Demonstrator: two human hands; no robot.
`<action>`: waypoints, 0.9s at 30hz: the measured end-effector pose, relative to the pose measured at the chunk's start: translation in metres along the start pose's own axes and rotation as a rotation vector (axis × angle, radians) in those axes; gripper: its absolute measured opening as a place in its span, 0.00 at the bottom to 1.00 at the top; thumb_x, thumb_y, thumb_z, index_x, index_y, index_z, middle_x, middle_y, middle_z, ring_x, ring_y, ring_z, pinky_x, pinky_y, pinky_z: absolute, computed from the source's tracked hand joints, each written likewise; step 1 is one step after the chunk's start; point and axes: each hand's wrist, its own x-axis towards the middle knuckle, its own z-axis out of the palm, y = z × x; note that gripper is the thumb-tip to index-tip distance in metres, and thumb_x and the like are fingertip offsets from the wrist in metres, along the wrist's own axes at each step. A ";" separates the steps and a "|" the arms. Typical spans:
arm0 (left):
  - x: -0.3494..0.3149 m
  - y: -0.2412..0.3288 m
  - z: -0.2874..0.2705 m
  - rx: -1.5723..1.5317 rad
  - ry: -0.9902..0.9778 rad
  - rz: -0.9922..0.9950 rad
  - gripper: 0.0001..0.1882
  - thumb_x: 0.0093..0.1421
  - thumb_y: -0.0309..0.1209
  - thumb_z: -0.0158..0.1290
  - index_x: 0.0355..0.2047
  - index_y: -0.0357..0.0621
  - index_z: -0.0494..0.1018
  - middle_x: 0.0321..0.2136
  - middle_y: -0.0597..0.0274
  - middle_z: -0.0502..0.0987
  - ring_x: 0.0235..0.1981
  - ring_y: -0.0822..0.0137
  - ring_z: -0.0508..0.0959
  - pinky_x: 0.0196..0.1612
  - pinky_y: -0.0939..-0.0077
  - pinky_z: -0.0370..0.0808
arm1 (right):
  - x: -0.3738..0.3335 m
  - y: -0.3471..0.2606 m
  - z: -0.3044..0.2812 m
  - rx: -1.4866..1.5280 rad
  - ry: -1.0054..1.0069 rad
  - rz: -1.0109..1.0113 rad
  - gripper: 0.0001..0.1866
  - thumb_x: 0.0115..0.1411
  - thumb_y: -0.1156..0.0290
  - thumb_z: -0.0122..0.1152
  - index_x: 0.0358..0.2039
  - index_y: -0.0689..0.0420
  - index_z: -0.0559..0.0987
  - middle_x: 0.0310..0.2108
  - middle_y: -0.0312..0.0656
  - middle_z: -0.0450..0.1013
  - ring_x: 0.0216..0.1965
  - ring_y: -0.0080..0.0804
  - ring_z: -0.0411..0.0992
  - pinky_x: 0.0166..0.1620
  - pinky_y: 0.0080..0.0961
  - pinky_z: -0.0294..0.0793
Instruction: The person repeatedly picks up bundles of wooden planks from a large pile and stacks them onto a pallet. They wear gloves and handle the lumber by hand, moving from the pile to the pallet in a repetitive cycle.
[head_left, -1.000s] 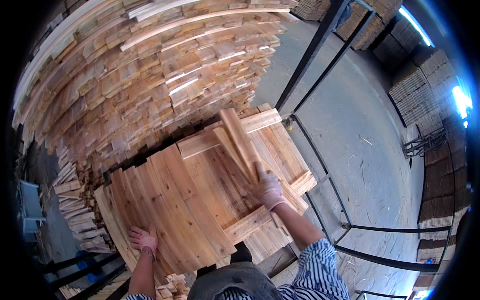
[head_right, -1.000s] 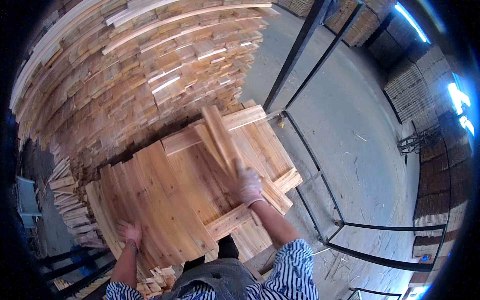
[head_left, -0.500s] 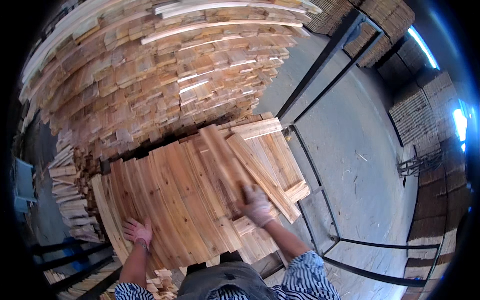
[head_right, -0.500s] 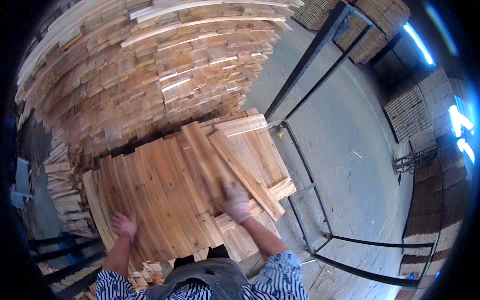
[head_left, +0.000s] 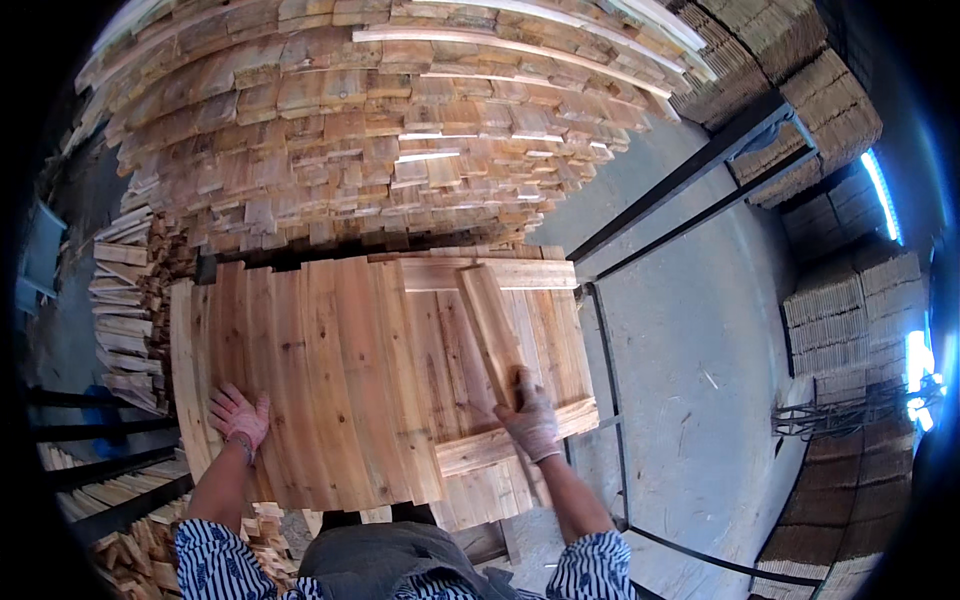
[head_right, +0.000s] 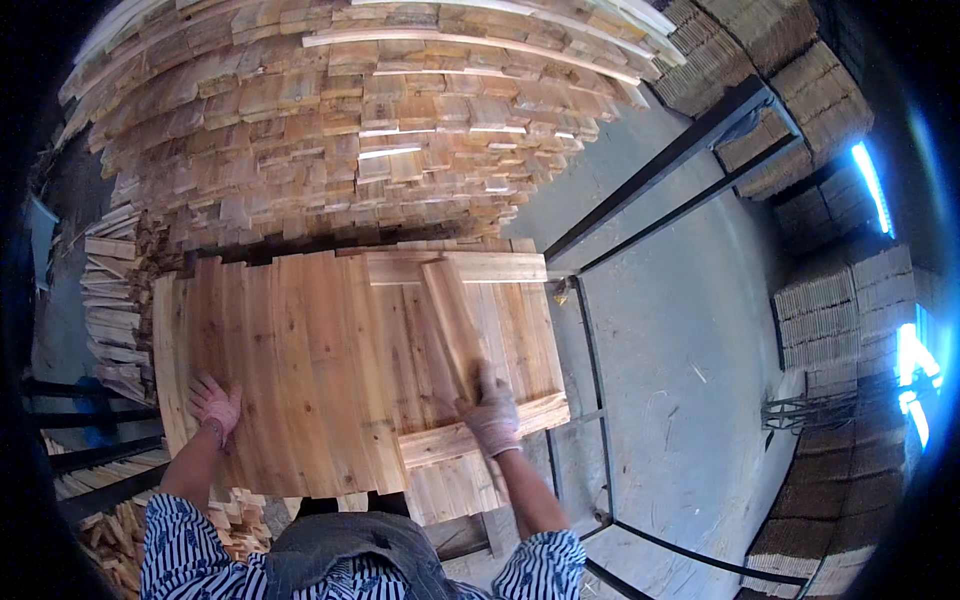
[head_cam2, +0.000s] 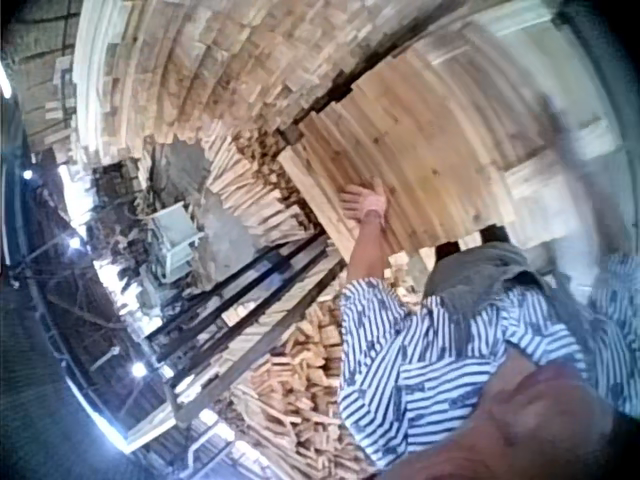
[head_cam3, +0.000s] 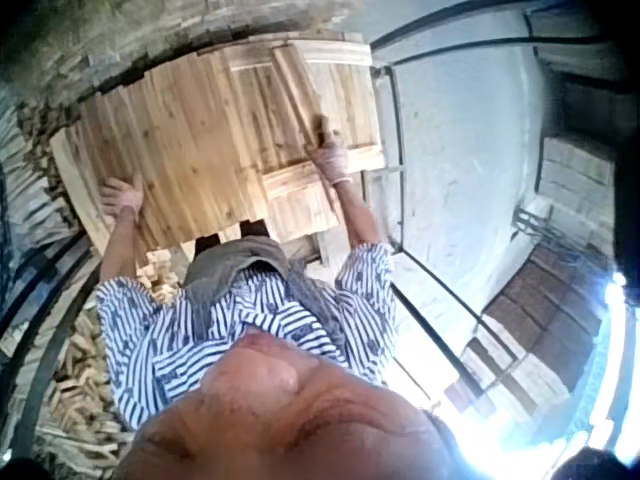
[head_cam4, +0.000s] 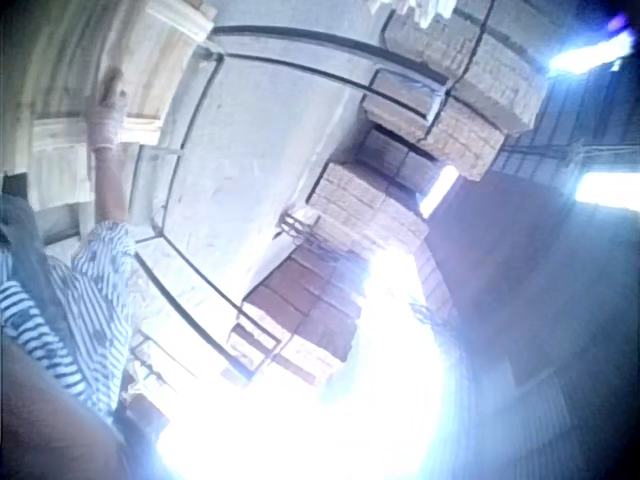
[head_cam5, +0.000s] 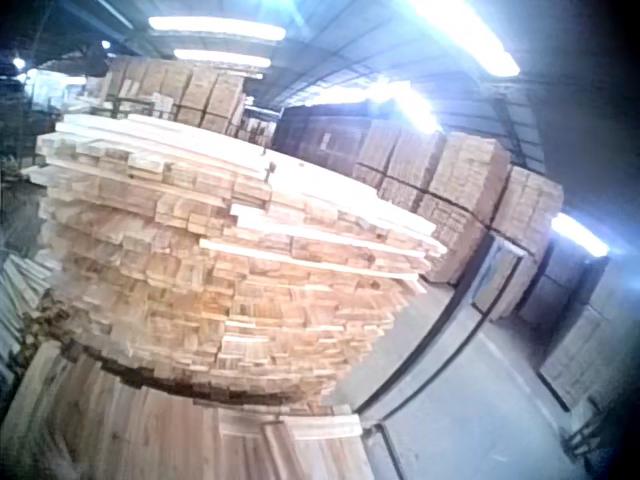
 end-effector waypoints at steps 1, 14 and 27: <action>-0.001 0.003 0.000 -0.008 0.003 0.005 0.54 0.61 0.65 0.37 0.71 0.37 0.31 0.70 0.33 0.34 0.70 0.32 0.34 0.67 0.35 0.31 | 0.000 -0.010 0.005 0.029 0.030 -0.049 0.44 0.46 0.60 0.72 0.63 0.46 0.61 0.43 0.59 0.72 0.45 0.59 0.73 0.47 0.49 0.74; -0.014 0.019 -0.016 -0.042 0.025 0.041 0.53 0.60 0.62 0.40 0.70 0.35 0.36 0.70 0.34 0.37 0.70 0.33 0.37 0.67 0.35 0.34 | 0.059 -0.013 0.069 0.109 0.042 -0.172 0.47 0.49 0.51 0.69 0.68 0.47 0.60 0.51 0.61 0.70 0.50 0.59 0.71 0.53 0.47 0.73; -0.040 -0.008 -0.020 -0.193 0.165 0.087 0.55 0.52 0.70 0.45 0.69 0.41 0.49 0.67 0.43 0.53 0.69 0.46 0.51 0.68 0.42 0.41 | 0.045 -0.025 0.096 -0.450 -0.073 -0.189 0.51 0.59 0.24 0.33 0.73 0.45 0.45 0.65 0.69 0.52 0.53 0.67 0.69 0.46 0.56 0.76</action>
